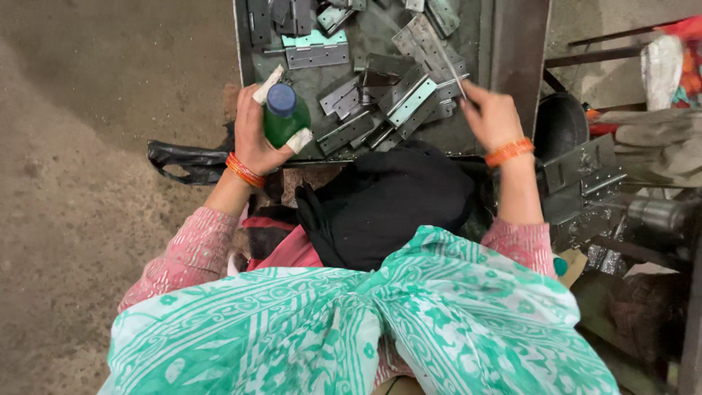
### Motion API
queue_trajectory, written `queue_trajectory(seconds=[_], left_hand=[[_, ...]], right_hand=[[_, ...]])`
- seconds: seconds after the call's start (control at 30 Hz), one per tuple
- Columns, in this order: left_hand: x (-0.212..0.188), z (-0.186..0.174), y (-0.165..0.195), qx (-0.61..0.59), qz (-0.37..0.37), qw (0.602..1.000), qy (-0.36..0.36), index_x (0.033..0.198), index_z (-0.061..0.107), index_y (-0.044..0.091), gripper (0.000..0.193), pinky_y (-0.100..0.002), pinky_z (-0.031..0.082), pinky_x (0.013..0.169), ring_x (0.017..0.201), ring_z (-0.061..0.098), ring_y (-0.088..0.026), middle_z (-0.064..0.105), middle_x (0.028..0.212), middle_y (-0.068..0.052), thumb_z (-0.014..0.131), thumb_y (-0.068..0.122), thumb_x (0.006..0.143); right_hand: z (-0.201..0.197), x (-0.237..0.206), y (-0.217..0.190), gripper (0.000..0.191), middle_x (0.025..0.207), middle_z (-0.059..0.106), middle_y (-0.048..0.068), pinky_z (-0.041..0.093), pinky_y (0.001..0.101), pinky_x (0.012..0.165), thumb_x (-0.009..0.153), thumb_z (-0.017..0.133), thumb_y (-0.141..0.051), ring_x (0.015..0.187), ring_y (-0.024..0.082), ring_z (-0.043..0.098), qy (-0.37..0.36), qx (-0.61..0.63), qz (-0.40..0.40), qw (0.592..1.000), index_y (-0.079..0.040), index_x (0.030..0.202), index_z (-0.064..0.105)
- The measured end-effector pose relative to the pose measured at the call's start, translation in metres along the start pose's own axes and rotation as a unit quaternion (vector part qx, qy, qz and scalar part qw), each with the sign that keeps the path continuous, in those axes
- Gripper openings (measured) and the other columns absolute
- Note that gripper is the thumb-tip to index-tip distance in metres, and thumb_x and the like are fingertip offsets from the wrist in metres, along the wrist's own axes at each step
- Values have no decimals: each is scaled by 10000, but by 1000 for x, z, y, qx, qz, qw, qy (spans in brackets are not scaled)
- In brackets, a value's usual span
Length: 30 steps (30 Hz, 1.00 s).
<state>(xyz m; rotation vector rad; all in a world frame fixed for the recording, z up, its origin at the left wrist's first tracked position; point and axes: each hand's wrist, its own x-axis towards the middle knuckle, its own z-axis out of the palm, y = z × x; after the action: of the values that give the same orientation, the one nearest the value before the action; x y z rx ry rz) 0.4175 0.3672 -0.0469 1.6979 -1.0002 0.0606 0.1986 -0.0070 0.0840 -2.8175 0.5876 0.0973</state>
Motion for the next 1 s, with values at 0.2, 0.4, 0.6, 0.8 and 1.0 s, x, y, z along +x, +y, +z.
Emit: queue_trajectory(seconds=[0.2, 0.4, 0.6, 0.8, 1.0], left_hand=[[4, -4, 8, -5, -25, 1000, -12, 1519, 443, 22, 907, -508, 437, 1144, 1296, 504, -422, 527, 1376, -194, 935, 317, 817], [8, -2, 9, 0, -22, 1000, 0, 1519, 428, 28, 928, -502, 437, 1128, 1280, 504, -422, 519, 1373, -199, 937, 324, 802], [8, -2, 6, -7, -20, 1000, -14, 1522, 431, 26, 923, -491, 440, 1122, 1253, 516, -410, 532, 1348, -192, 928, 296, 792], [7, -4, 12, -14, -38, 999, -12, 1550, 424, 13, 923, -474, 460, 1106, 1237, 534, -390, 531, 1339, -191, 921, 287, 822], [7, -4, 12, -2, -9, 1000, 3, 1530, 430, 28, 906, -480, 462, 1103, 1245, 531, -395, 531, 1365, -195, 918, 280, 811]], right_hand=[[47, 111, -83, 632, 1044, 718, 243, 546, 534, 824, 1011, 652, -104, 936, 457, 683, 43, 52, -140, 988, -259, 1586, 442], [91, 179, -137, 583, 971, 717, 223, 560, 544, 757, 1032, 606, -135, 880, 450, 688, 42, 40, -73, 996, -362, 1547, 453], [101, 168, -129, 768, 937, 705, 238, 558, 567, 678, 927, 542, -10, 786, 465, 684, 2, -32, -132, 991, -340, 1593, 352], [96, 138, -87, 643, 977, 690, 245, 550, 501, 788, 1018, 582, -65, 853, 443, 676, -59, 110, -152, 980, -349, 1576, 438], [80, 92, -7, 559, 855, 628, 228, 529, 424, 754, 1019, 636, -122, 718, 352, 583, -91, 152, -90, 980, -282, 1542, 522]])
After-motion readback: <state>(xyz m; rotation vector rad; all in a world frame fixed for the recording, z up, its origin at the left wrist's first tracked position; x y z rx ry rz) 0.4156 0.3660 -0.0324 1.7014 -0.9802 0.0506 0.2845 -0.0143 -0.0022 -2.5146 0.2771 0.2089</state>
